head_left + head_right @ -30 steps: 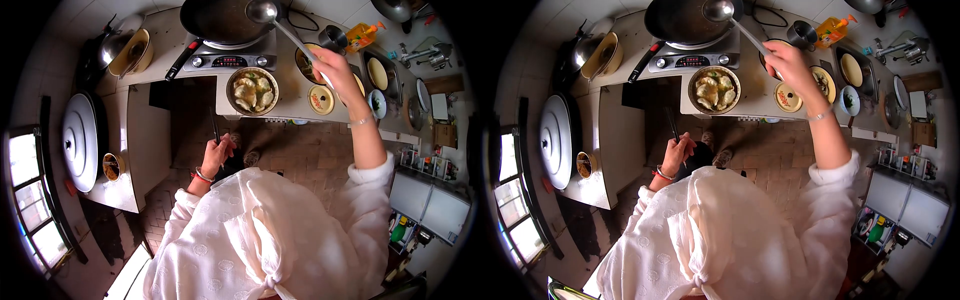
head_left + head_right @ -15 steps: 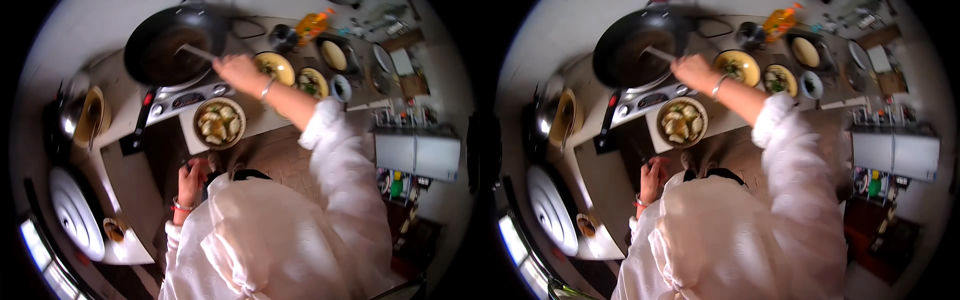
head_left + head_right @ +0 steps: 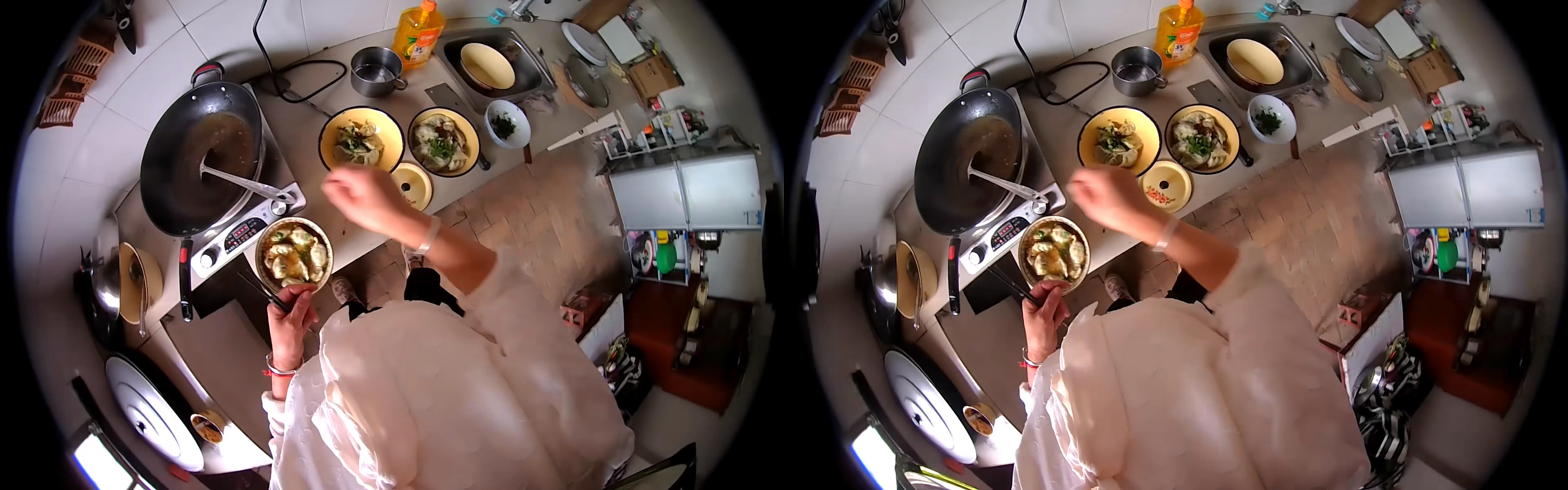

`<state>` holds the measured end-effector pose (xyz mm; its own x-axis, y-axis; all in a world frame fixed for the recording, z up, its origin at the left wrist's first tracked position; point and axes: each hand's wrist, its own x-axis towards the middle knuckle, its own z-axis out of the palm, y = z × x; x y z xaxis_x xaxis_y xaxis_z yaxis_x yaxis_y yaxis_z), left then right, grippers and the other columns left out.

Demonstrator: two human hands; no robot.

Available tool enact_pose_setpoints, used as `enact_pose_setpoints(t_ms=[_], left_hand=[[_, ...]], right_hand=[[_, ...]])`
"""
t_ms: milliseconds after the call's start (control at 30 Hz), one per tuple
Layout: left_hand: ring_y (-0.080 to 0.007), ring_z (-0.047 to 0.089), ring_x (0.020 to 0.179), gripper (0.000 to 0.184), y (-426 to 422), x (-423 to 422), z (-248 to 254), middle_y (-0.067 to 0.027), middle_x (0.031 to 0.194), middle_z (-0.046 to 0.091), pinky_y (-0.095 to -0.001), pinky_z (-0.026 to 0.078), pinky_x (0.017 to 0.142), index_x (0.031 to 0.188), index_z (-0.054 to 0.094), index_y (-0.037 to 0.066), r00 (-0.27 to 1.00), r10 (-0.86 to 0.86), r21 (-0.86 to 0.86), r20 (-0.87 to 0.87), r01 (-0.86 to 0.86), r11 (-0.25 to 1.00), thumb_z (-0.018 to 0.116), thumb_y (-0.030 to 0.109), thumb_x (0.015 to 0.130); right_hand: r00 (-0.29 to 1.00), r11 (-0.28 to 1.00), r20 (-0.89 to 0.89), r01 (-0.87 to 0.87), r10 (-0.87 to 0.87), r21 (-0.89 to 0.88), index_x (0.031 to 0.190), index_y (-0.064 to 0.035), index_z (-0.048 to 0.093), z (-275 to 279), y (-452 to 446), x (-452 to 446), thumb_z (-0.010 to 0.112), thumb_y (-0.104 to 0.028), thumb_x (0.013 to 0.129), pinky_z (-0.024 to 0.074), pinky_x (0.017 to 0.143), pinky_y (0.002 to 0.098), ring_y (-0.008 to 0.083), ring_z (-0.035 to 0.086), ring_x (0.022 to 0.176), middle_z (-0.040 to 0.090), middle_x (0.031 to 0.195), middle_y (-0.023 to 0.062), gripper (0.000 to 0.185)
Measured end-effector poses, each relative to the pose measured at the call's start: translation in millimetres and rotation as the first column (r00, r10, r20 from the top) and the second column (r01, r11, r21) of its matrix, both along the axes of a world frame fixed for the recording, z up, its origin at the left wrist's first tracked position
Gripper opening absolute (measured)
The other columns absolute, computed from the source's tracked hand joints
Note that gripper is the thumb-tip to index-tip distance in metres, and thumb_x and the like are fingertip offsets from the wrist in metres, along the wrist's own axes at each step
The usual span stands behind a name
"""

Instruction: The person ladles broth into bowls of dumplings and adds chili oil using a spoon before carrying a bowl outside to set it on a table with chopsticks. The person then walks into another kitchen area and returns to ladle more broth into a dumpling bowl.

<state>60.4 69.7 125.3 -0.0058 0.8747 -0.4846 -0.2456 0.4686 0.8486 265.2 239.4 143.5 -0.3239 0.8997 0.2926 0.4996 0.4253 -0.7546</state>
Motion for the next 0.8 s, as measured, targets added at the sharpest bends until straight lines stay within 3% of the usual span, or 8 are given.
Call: enact_pose_setpoints(t_ms=[33, 67, 100, 167, 267, 400, 600, 800], left_hand=[[-0.0009, 0.036, 0.044, 0.014, 6, 16, -2, 0.0036, 0.057, 0.051, -0.0173, 0.021, 0.040, 0.097, 0.065, 0.002, 1.000, 0.021, 0.013, -0.006, -0.021, 1.000, 0.055, 0.012, 0.096], [-0.0012, 0.034, 0.042, 0.015, 11, 32, -3, 0.0029, 0.056, 0.051, -0.0176, 0.020, 0.040, 0.097, 0.065, 0.002, 0.999, 0.043, 0.026, -0.016, -0.043, 0.999, 0.054, 0.013, 0.096], [-0.0017, 0.033, 0.043, 0.015, 14, 51, -3, 0.0033, 0.056, 0.049, -0.0188, 0.020, 0.041, 0.097, 0.064, 0.002, 0.996, 0.087, -0.004, -0.012, -0.087, 0.996, 0.054, 0.013, 0.097], [-0.0037, 0.031, 0.043, 0.022, 32, 81, -8, 0.0017, 0.056, 0.048, -0.0214, 0.019, 0.041, 0.101, 0.062, 0.000, 0.996, 0.086, 0.015, 0.020, -0.086, 0.996, 0.048, 0.017, 0.099], [-0.0057, 0.031, 0.043, 0.032, 53, 131, -16, -0.0021, 0.060, 0.051, -0.0219, 0.023, 0.042, 0.109, 0.059, -0.001, 0.998, 0.054, 0.068, 0.037, -0.056, 0.996, 0.038, 0.023, 0.102], [-0.0073, 0.040, 0.047, 0.042, 74, 177, -21, -0.0046, 0.070, 0.058, -0.0216, 0.033, 0.046, 0.113, 0.058, -0.001, 0.997, 0.014, 0.060, 0.078, -0.019, 0.998, 0.032, 0.031, 0.102], [-0.0078, 0.045, 0.050, 0.048, 75, 198, -6, -0.0051, 0.072, 0.059, -0.0229, 0.041, 0.052, 0.112, 0.059, -0.001, 0.994, 0.092, 0.115, 0.052, -0.097, 0.989, 0.029, 0.034, 0.103], [-0.0009, 0.035, 0.051, 0.029, 56, 177, -28, -0.0011, 0.083, 0.064, -0.0176, 0.029, 0.046, 0.115, 0.059, -0.001, 0.958, 0.216, 0.005, 0.187, -0.221, 0.975, 0.052, 0.020, 0.097]], right_hand=[[0.996, 0.962, -0.083, 0.010, -0.034, -0.274, 0.082, -0.0016, 0.065, -22, -4, 41, 0.061, -0.013, 0.090, 0.0419, 0.046, 0.0236, 0.0080, 0.056, 0.054, 0.060, 0.063, 0.0019, 0.014], [0.911, 0.864, -0.394, -0.096, -0.124, -0.494, 0.082, -0.0015, 0.063, -59, -4, 83, 0.058, -0.012, 0.092, 0.0393, 0.044, 0.0214, 0.0049, 0.051, 0.051, 0.059, 0.065, -0.0010, 0.016], [0.806, 0.721, -0.397, 0.053, -0.440, -0.691, 0.082, -0.0008, 0.062, -97, -14, 119, 0.057, -0.013, 0.093, 0.0374, 0.043, 0.0204, 0.0046, 0.049, 0.050, 0.059, 0.066, 0.0007, 0.017], [0.855, 0.464, -0.086, 0.191, -0.512, -0.865, 0.089, -0.0028, 0.060, -111, -13, 189, 0.058, -0.025, 0.093, 0.0475, 0.057, 0.0211, 0.0088, 0.056, 0.062, 0.062, 0.076, 0.0053, 0.022], [0.620, 0.447, -0.340, 0.019, -0.707, -0.894, 0.102, -0.0011, 0.058, -136, -1, 228, 0.061, -0.028, 0.089, 0.0517, 0.062, 0.0278, 0.0149, 0.060, 0.067, 0.065, 0.084, 0.0089, 0.030], [0.451, 0.518, -0.636, -0.369, -0.627, -0.772, 0.110, 0.0035, 0.054, -176, 38, 246, 0.053, -0.021, 0.093, 0.0537, 0.072, 0.0347, 0.0231, 0.064, 0.080, 0.064, 0.098, 0.0139, 0.030], [0.582, 0.580, -0.536, -0.130, -0.612, -0.804, 0.108, 0.0087, 0.054, -164, 40, 259, 0.049, -0.012, 0.089, 0.0548, 0.067, 0.0341, 0.0245, 0.065, 0.077, 0.064, 0.094, 0.0164, 0.029], [0.849, 0.646, -0.417, -0.123, -0.324, -0.754, 0.103, 0.0086, 0.057, -54, 36, 255, 0.044, -0.012, 0.086, 0.0529, 0.057, 0.0316, 0.0220, 0.062, 0.063, 0.065, 0.086, 0.0152, 0.030]])
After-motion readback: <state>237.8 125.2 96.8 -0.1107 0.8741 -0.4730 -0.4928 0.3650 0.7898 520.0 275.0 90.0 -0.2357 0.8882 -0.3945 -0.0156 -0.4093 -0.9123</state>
